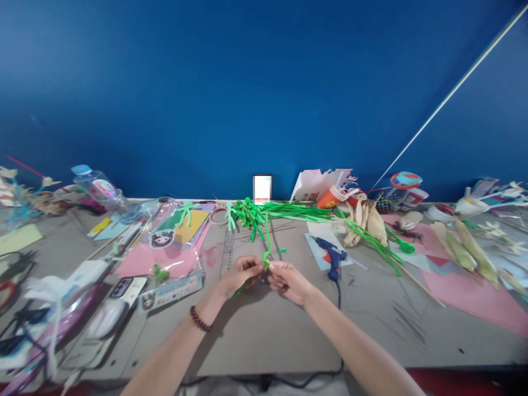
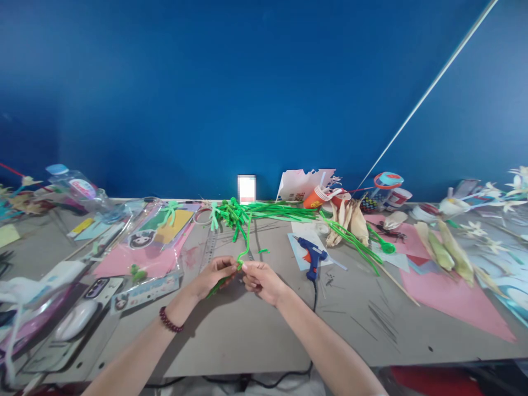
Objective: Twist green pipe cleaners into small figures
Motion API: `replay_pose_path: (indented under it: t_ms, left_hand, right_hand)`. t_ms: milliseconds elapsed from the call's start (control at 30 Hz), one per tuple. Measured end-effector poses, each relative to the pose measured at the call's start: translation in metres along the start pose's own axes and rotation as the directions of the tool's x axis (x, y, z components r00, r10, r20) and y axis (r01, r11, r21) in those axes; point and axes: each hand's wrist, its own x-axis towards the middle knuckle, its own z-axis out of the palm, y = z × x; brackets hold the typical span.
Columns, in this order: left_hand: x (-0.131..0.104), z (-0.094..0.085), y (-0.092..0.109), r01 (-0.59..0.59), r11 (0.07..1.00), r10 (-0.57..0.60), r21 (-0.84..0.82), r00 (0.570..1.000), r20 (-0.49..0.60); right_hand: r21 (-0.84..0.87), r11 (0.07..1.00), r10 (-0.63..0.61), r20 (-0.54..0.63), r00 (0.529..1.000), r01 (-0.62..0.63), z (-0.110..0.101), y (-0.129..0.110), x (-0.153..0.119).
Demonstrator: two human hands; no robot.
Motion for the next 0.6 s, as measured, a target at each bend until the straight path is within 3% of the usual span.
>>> replay_pose_path:
  t_ms: [200, 433, 600]
  left_hand:
    - [-0.002, 0.001, 0.005, -0.015, 0.999, 0.016, 0.052, 1.0, -0.019]
    - [-0.001, 0.0, 0.004, -0.031, 0.992, 0.032, 0.119, 0.999, -0.004]
    - [-0.005, 0.002, 0.017, -0.182, 0.933, 0.199, 0.312, 0.98, -0.025]
  right_hand:
    - [0.012, 0.995, 0.102, 0.019, 0.995, -0.102, -0.005, -0.004, -0.001]
    - [-0.065, 0.997, 0.039, -0.054, 0.998, -0.043, -0.002, -0.005, -0.001]
    - [-0.003, 0.998, 0.07, -0.024, 0.997, -0.07, -0.001, -0.007, -0.002]
